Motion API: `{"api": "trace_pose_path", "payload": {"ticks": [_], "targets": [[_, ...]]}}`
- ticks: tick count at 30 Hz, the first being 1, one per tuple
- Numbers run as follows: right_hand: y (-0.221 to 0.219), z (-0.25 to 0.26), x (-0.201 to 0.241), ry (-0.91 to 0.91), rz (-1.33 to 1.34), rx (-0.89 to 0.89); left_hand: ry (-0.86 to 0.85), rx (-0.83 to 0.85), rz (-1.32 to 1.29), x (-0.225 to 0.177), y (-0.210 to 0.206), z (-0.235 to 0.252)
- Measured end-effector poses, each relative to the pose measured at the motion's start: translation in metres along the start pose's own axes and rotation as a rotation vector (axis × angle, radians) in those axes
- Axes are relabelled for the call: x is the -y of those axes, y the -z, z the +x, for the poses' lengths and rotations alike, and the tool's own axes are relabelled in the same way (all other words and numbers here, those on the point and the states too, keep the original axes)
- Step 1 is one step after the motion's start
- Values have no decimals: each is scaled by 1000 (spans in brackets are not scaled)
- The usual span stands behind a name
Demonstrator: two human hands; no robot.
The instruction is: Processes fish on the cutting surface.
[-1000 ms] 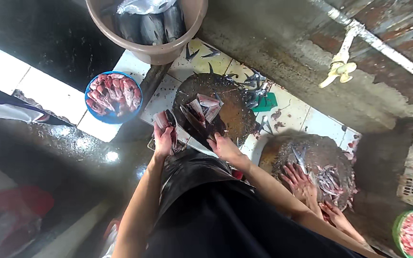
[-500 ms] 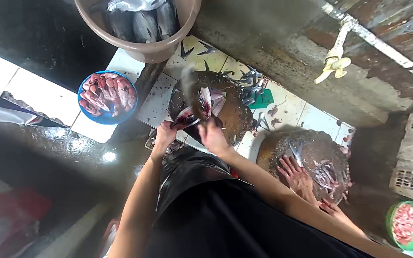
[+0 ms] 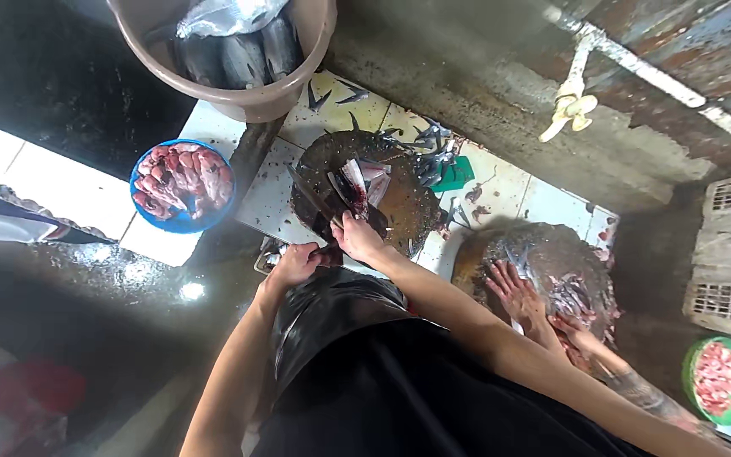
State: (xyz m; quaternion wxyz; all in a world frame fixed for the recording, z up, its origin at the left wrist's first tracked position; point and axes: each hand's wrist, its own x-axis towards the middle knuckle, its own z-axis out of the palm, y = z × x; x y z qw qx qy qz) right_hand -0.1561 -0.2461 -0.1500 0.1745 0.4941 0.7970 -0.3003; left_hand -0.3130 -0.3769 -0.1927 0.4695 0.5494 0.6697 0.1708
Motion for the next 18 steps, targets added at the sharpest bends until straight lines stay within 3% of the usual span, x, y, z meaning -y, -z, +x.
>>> {"api": "trace_pose_path", "payload": {"ticks": [4,8,11,13,16,18], "targets": [[18,-24,-6,41,127,-80,107,-132,-204,18,-15,-9],[29,-59,-8,147,220,-318,113,-93,-332,24,-23,-12],[14,-67,-18,244,252,-414,112,-113,-356,23,-26,-12],[-5,-61,-28,218,184,-280,149,-109,-380,25,-27,-12],[-17,-48,-33,85,25,60,167,-96,-431,29,-29,-12],[-4,-49,-29,79,35,66,154,-94,-453,29,-25,-14]]}}
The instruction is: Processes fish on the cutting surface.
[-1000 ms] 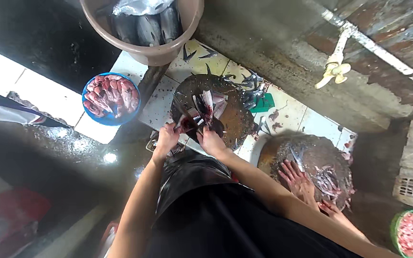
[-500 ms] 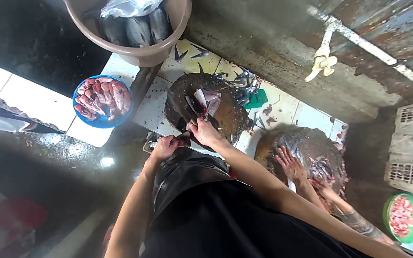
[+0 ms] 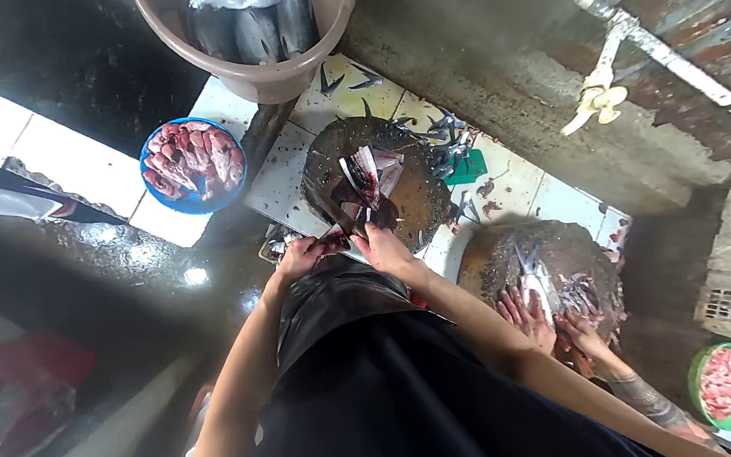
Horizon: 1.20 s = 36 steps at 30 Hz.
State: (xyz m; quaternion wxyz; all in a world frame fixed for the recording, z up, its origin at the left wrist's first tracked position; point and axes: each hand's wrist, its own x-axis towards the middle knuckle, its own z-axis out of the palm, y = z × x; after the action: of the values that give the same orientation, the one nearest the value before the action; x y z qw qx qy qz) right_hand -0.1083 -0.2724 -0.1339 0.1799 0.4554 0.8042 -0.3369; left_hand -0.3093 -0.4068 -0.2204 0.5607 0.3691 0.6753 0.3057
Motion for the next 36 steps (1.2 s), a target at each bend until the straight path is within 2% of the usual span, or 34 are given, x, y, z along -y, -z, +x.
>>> {"api": "trace_pose_path", "payload": {"ticks": [4,5,9,11,13,15,17,20,22,24,25,27,29,33,34,36], "targets": [[11,-5,-6,16,-28,-286,-38,16,-124,14,7,-10],[10,-1,-11,-14,-56,-298,-37,16,-172,21,8,-11],[-9,6,-28,-70,-131,-122,23,-28,-321,46,7,-18],[-18,1,-27,-41,-113,-29,129,-105,-299,59,9,-24],[-23,-5,-28,-33,-51,-24,262,-181,-234,75,10,-27],[-23,-10,-32,-34,20,-123,318,-189,-254,84,11,-29],[-21,-14,-41,-31,119,-273,319,-113,-273,92,11,-30],[-9,-24,-60,-50,219,-494,375,-90,-13,97,17,-28],[-3,-30,-74,-78,269,-646,332,-151,133,78,23,-30],[-4,-30,-91,-159,261,-736,150,-292,187,47,24,-28],[-6,-28,-99,-233,242,-715,37,-354,209,27,22,-22],[-4,-19,-113,-415,187,-526,-143,-397,286,-23,15,-2],[-6,-10,-121,-488,163,-410,-277,-336,453,-81,4,25],[-8,-9,-126,-469,175,-428,-499,-107,985,-145,-15,126],[-12,-13,-131,-448,164,-460,-529,-41,1079,-154,-20,145],[-15,-16,-133,-385,138,-506,-476,8,1154,-175,-19,162]]}}
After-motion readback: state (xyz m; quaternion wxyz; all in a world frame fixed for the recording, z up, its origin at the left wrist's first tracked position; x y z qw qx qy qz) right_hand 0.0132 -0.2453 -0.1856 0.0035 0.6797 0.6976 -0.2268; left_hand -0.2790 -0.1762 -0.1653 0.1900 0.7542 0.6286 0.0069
